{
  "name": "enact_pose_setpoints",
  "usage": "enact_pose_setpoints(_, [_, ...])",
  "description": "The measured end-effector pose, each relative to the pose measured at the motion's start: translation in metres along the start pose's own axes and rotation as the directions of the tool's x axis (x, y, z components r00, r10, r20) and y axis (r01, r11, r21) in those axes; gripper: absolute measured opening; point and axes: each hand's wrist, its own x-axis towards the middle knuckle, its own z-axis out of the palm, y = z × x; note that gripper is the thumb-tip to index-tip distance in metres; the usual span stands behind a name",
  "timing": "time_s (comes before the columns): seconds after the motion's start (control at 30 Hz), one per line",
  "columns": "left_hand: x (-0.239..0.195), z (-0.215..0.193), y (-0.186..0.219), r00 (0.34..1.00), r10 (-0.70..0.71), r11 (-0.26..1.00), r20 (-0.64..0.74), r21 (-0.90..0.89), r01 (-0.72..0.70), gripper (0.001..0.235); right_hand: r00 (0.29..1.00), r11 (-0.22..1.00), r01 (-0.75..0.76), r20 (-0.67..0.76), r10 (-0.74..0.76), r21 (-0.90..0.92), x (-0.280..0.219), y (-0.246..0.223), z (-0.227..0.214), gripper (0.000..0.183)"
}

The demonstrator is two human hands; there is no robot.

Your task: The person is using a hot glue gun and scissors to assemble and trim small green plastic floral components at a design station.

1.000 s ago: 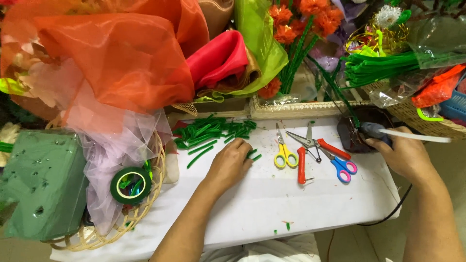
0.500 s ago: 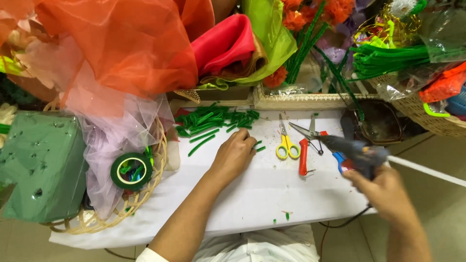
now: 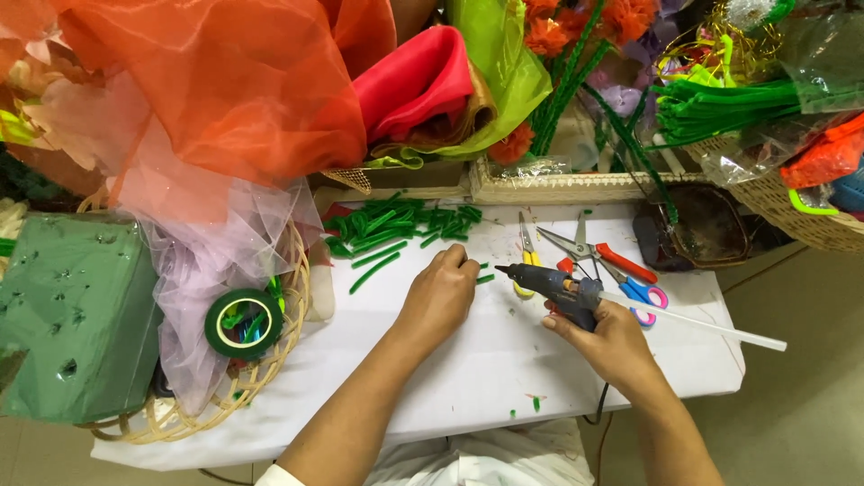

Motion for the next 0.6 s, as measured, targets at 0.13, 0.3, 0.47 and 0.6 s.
enact_pose_setpoints(0.13, [0.0,0.004,-0.002,1.0,0.009,1.0,0.001,-0.011,-0.009,0.003,1.0,0.999,0.016,-0.017,-0.017,-0.033,0.003,-0.005,0.008,0.025])
enact_pose_setpoints(0.3, [0.001,-0.015,0.011,1.0,-0.017,1.0,-0.002,-0.025,0.017,0.011,1.0,0.993,0.009,-0.016,-0.011,-0.122,0.008,0.003,0.013,0.024])
enact_pose_setpoints(0.47, [0.002,-0.001,0.003,1.0,-0.026,1.0,-0.002,-0.016,0.026,0.007,1.0,0.992,0.019,-0.011,-0.021,-0.127,0.009,0.004,0.017,0.023])
enact_pose_setpoints(0.6, [0.002,-0.005,0.005,0.999,-0.032,0.999,0.012,-0.025,0.032,0.006,1.0,0.99,0.017,-0.009,-0.018,-0.139,0.008,0.003,0.018,0.025])
